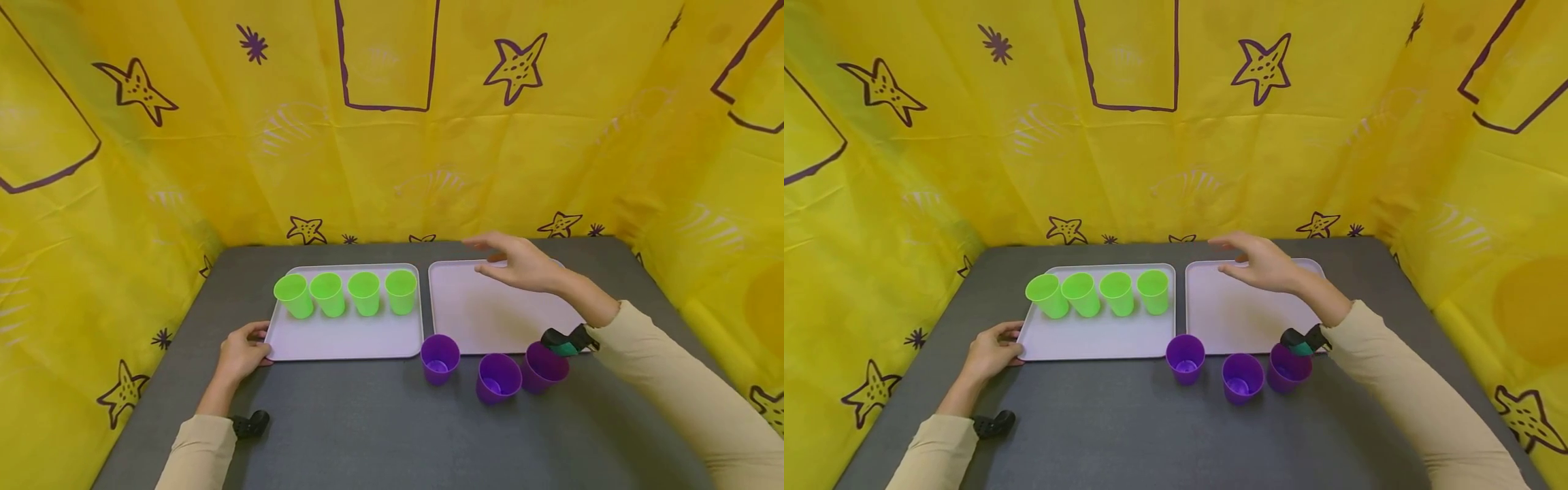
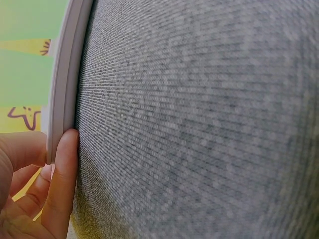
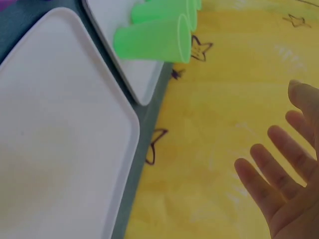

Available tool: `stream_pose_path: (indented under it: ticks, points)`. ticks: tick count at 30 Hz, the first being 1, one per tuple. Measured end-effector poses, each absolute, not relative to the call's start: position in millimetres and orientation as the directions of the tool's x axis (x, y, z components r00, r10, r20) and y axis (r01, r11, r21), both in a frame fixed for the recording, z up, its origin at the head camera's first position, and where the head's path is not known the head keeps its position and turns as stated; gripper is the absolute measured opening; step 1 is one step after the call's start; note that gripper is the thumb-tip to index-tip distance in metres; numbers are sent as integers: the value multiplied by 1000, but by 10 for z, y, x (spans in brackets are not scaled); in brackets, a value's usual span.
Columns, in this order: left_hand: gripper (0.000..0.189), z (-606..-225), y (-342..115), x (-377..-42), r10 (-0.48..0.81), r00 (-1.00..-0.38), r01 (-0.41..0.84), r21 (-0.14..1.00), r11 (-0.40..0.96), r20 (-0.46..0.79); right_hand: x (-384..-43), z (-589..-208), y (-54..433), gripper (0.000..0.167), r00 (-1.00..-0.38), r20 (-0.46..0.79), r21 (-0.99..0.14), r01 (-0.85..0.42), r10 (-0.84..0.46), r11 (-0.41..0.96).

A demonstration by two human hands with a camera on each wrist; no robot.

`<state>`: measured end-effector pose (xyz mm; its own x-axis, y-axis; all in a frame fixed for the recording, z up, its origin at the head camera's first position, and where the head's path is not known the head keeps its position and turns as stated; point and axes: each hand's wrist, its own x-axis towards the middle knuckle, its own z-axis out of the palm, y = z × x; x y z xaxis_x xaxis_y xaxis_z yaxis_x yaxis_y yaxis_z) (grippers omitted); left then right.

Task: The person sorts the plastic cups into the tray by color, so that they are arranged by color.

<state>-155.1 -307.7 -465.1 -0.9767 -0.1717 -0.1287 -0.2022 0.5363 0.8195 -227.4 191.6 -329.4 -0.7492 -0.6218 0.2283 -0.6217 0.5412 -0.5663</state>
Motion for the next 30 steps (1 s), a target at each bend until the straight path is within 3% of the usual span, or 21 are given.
stream_pose_path:
  ticks: [10,19,30]
  points:
    - [51,-4649,-3078,-1542,-174,-976,-207,815,541,-133,-2154,-3407,2420,49,-800,308,-523,-595,-516,610]
    - [50,-4654,-3073,-1545,-167,-978,-195,813,549,-122,-1953,-3548,2804,49,-921,263,-580,-390,-289,715]
    - [50,-4662,-3080,-1553,-155,-982,-179,818,547,-112,-1792,-3914,3238,52,-964,232,-602,-246,-128,760]
